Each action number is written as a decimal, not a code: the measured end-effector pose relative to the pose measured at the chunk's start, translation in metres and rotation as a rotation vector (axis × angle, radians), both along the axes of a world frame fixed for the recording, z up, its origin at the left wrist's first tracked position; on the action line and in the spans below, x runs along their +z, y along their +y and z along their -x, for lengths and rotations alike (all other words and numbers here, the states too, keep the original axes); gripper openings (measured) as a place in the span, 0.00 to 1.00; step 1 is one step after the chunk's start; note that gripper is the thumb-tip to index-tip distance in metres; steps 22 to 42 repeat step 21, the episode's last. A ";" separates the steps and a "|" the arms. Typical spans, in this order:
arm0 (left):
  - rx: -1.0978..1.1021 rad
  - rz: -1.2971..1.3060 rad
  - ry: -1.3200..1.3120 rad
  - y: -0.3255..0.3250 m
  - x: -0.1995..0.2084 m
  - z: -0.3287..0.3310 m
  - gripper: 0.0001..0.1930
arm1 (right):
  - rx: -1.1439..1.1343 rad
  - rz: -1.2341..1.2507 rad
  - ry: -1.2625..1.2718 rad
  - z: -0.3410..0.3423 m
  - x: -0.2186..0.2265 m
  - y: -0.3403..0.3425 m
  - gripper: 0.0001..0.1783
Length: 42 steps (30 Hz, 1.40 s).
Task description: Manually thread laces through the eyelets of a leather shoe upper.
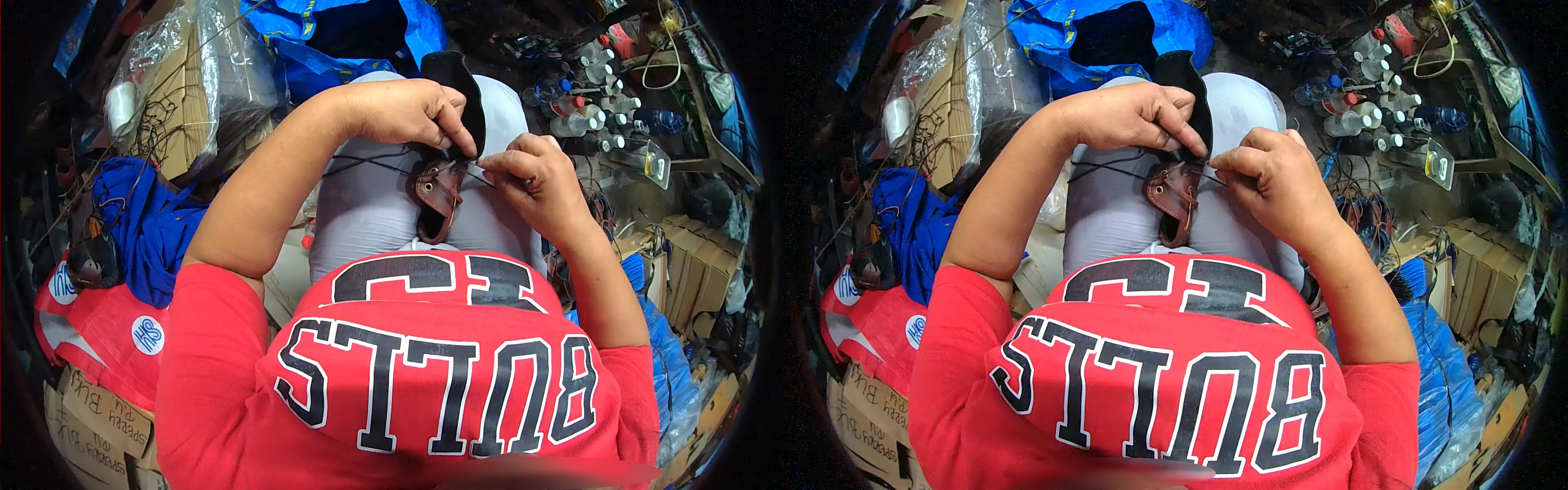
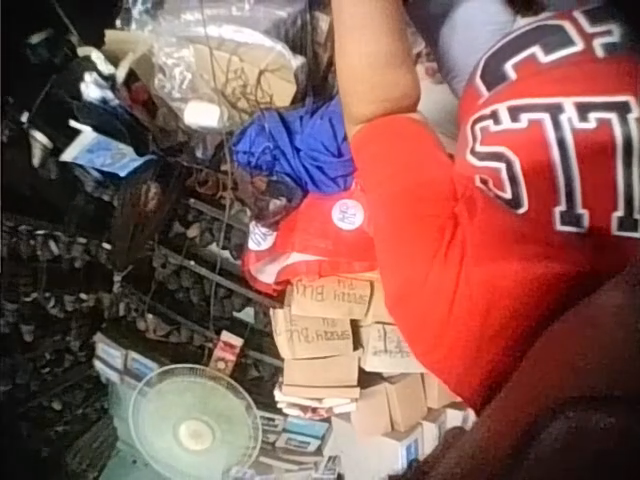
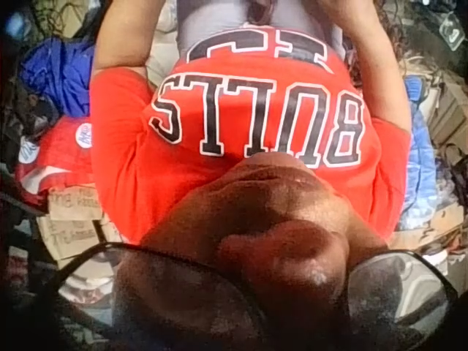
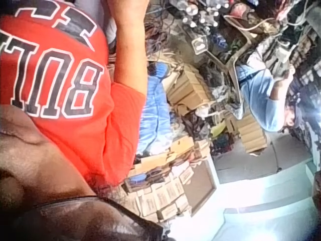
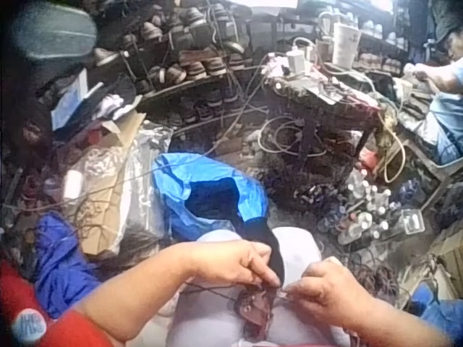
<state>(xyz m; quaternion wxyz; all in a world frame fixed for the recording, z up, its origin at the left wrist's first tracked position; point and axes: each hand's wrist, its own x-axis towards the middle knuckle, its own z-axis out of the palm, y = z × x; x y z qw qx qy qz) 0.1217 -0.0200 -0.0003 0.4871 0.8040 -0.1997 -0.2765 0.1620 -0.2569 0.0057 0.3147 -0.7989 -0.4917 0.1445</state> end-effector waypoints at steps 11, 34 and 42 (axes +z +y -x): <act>-0.036 -0.033 0.031 -0.005 0.006 -0.016 0.12 | 0.148 0.094 -0.168 -0.012 0.018 0.011 0.07; 0.235 -0.074 -0.335 -0.012 -0.001 0.003 0.09 | 0.161 0.007 0.048 -0.018 0.001 0.010 0.08; 0.235 -0.074 -0.335 -0.012 -0.001 0.003 0.09 | 0.161 0.007 0.048 -0.018 0.001 0.010 0.08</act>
